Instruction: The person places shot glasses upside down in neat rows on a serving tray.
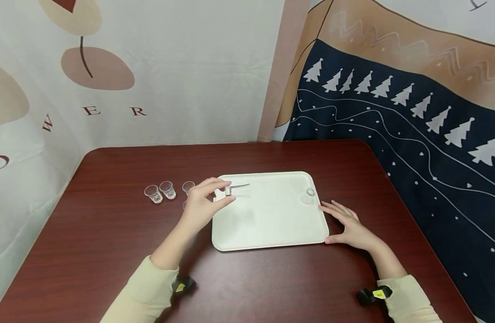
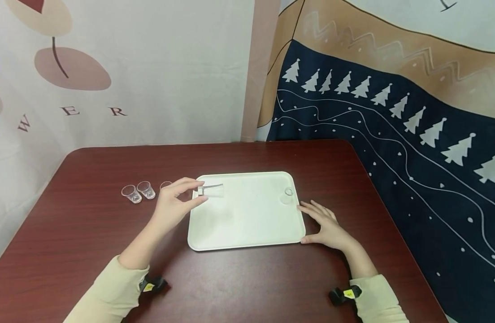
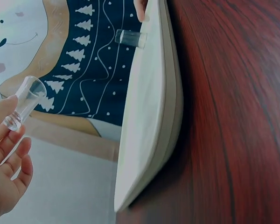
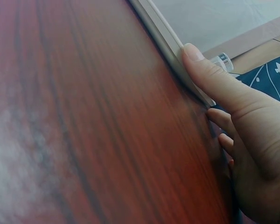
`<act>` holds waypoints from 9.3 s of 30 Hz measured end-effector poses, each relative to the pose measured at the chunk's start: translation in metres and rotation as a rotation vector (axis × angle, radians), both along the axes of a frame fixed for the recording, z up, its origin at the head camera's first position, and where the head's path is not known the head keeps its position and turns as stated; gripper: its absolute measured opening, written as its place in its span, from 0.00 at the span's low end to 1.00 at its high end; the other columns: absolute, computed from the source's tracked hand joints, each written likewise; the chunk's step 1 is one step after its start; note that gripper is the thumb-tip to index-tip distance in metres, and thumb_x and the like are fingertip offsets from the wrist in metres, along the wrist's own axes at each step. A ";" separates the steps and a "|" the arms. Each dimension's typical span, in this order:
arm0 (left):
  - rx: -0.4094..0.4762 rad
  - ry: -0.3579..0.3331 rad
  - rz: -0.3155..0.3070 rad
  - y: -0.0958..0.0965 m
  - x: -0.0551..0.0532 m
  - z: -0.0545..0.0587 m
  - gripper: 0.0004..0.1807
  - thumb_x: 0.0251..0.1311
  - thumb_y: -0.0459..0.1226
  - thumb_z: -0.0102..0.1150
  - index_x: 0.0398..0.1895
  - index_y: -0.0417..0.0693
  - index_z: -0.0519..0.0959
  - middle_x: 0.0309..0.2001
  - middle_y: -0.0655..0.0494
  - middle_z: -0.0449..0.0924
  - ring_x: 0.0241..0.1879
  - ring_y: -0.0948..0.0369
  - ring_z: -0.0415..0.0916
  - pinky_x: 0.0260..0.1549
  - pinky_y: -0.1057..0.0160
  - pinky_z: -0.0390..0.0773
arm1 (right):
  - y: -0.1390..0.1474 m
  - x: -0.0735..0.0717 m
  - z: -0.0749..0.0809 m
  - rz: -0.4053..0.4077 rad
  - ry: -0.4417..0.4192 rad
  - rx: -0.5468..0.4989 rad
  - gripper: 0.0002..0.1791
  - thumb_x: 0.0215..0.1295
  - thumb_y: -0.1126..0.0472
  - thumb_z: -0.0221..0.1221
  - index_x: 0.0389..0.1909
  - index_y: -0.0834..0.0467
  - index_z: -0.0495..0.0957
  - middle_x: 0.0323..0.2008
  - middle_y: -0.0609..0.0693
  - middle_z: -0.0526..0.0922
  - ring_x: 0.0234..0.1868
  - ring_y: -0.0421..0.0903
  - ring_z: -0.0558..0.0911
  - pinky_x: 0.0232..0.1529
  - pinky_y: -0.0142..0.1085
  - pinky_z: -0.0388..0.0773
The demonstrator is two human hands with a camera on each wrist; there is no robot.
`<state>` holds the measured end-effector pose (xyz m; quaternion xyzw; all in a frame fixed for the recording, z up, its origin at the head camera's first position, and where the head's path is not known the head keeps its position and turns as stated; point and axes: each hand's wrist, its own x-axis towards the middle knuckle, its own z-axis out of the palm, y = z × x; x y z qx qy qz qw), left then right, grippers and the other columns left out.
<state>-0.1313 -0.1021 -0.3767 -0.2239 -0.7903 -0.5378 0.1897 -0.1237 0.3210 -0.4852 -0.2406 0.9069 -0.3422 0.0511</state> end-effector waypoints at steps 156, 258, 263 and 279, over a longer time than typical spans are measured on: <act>-0.312 -0.270 0.213 -0.112 -0.002 -0.108 0.24 0.42 0.31 0.75 0.46 0.36 0.81 0.43 0.48 0.81 0.42 0.52 0.72 0.41 0.58 0.70 | -0.002 0.003 0.005 -0.012 -0.055 0.017 0.51 0.43 0.46 0.74 0.71 0.49 0.62 0.70 0.57 0.59 0.72 0.60 0.48 0.60 0.66 0.41; -0.172 -0.171 -0.030 0.105 -0.045 -0.076 0.19 0.51 0.34 0.70 0.48 0.44 0.83 0.43 0.58 0.82 0.46 0.60 0.73 0.45 0.62 0.73 | 0.000 0.001 0.003 0.005 -0.014 -0.010 0.51 0.42 0.47 0.75 0.70 0.50 0.64 0.70 0.57 0.60 0.71 0.60 0.49 0.59 0.63 0.43; -0.221 -0.207 -0.042 0.110 -0.048 -0.080 0.18 0.51 0.35 0.70 0.48 0.45 0.83 0.44 0.58 0.82 0.47 0.60 0.72 0.46 0.63 0.73 | -0.001 0.001 0.003 0.002 -0.028 -0.002 0.51 0.42 0.46 0.74 0.70 0.49 0.63 0.70 0.56 0.60 0.71 0.60 0.48 0.60 0.63 0.43; -0.296 -0.203 -0.024 0.103 -0.044 -0.077 0.23 0.51 0.38 0.71 0.53 0.46 0.81 0.47 0.58 0.81 0.48 0.59 0.72 0.47 0.63 0.72 | -0.001 0.002 0.004 -0.001 -0.021 -0.005 0.50 0.43 0.47 0.74 0.70 0.50 0.63 0.70 0.58 0.60 0.71 0.61 0.48 0.59 0.64 0.42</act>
